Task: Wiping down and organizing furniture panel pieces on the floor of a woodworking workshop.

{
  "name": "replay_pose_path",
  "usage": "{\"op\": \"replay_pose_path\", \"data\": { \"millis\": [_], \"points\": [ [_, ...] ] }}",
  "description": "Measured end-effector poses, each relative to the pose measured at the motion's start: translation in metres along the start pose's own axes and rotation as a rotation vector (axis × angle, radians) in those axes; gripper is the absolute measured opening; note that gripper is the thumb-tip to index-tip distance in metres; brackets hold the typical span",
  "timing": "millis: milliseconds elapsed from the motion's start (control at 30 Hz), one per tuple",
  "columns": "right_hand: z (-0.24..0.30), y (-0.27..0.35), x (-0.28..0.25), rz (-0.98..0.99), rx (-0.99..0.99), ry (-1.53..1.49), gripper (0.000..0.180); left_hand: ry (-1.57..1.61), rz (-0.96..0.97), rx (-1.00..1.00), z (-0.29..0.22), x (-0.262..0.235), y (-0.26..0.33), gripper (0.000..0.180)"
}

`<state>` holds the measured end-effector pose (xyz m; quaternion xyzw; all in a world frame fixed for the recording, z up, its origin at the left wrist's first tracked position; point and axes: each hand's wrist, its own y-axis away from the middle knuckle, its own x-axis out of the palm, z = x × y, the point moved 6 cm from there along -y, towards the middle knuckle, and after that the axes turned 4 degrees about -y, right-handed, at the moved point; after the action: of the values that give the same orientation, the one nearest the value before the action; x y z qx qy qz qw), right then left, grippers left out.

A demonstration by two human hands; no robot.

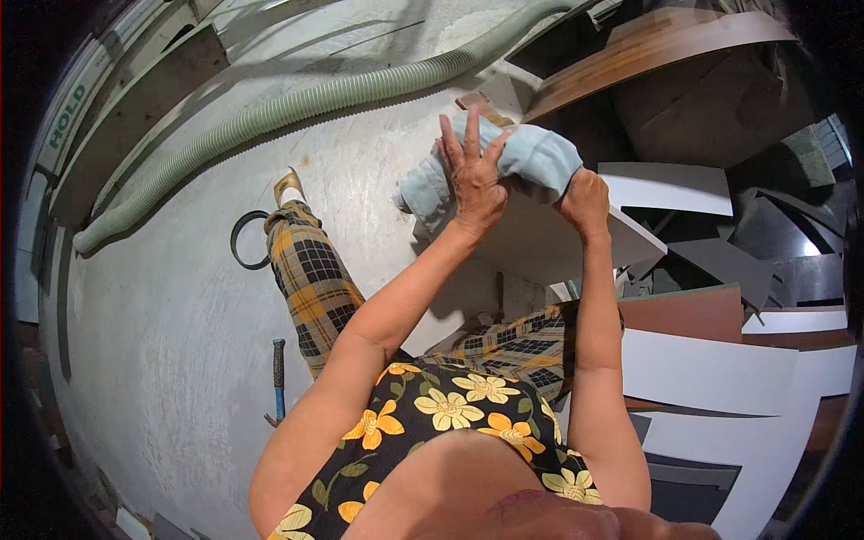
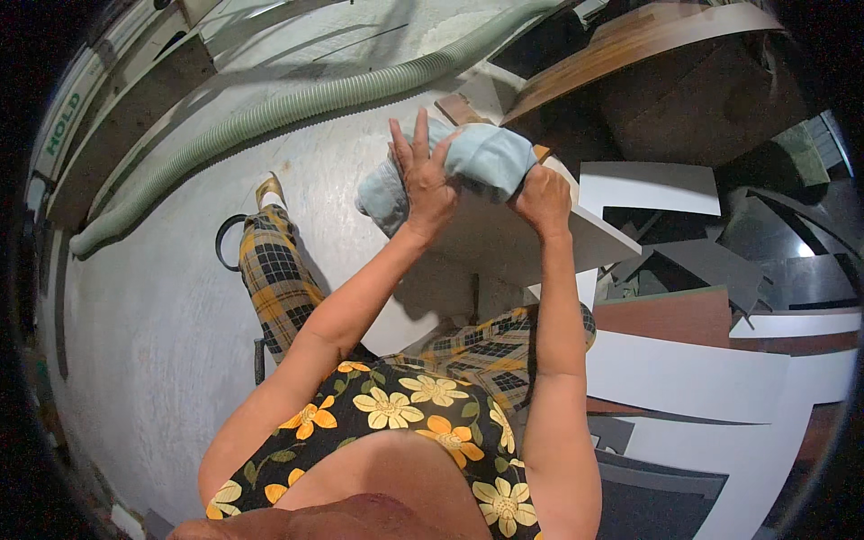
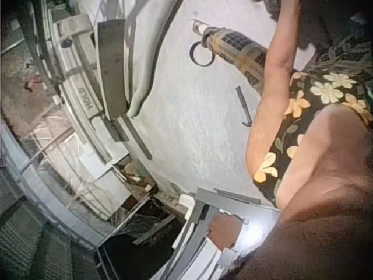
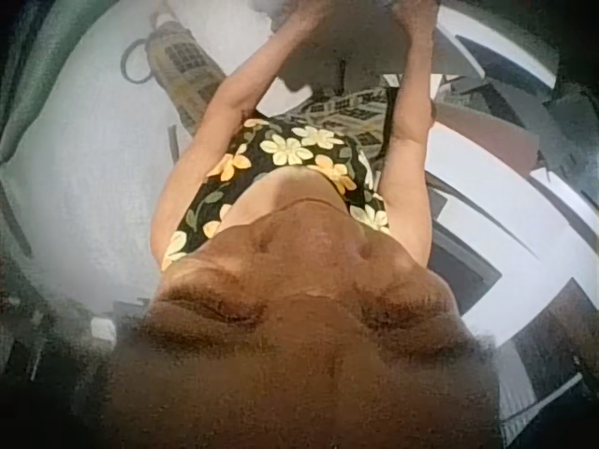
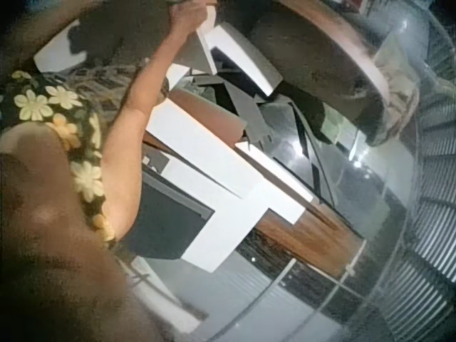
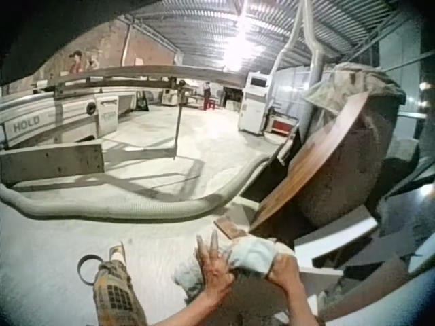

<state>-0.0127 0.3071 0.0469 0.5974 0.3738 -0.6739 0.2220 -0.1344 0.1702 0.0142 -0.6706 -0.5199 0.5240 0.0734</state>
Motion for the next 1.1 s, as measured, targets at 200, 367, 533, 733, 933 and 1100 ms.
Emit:
{"op": "replay_pose_path", "data": {
  "millis": [200, 367, 533, 733, 933, 1100],
  "points": [
    [0.004, -0.001, -0.005, -0.081, -0.12, -0.165, 0.038, 0.756, -0.256, -0.046, 0.031, 0.03, 0.027, 0.041],
    [0.006, 0.003, -0.01, -0.085, -0.09, -0.23, 0.043, 0.974, -0.652, -0.537, 0.161, 0.023, 0.02, 0.04],
    [-0.002, -0.009, -0.006, -0.012, -0.028, -0.185, 0.043, 0.873, -0.642, -0.531, 0.112, 0.004, 0.011, 0.042],
    [-0.017, -0.011, -0.008, -0.134, -0.073, -0.559, 0.041, 1.224, 0.05, -0.363, -0.018, 0.003, -0.001, 0.033],
    [-0.028, -0.002, -0.002, -0.217, -0.127, -0.689, 0.048, 0.615, -0.079, 0.171, -0.042, -0.016, -0.055, 0.026],
    [-0.007, 0.003, -0.031, -0.372, -0.029, -0.862, 0.056, 0.158, 0.267, 0.043, -0.003, 0.041, -0.062, 0.012]
  ]
}}
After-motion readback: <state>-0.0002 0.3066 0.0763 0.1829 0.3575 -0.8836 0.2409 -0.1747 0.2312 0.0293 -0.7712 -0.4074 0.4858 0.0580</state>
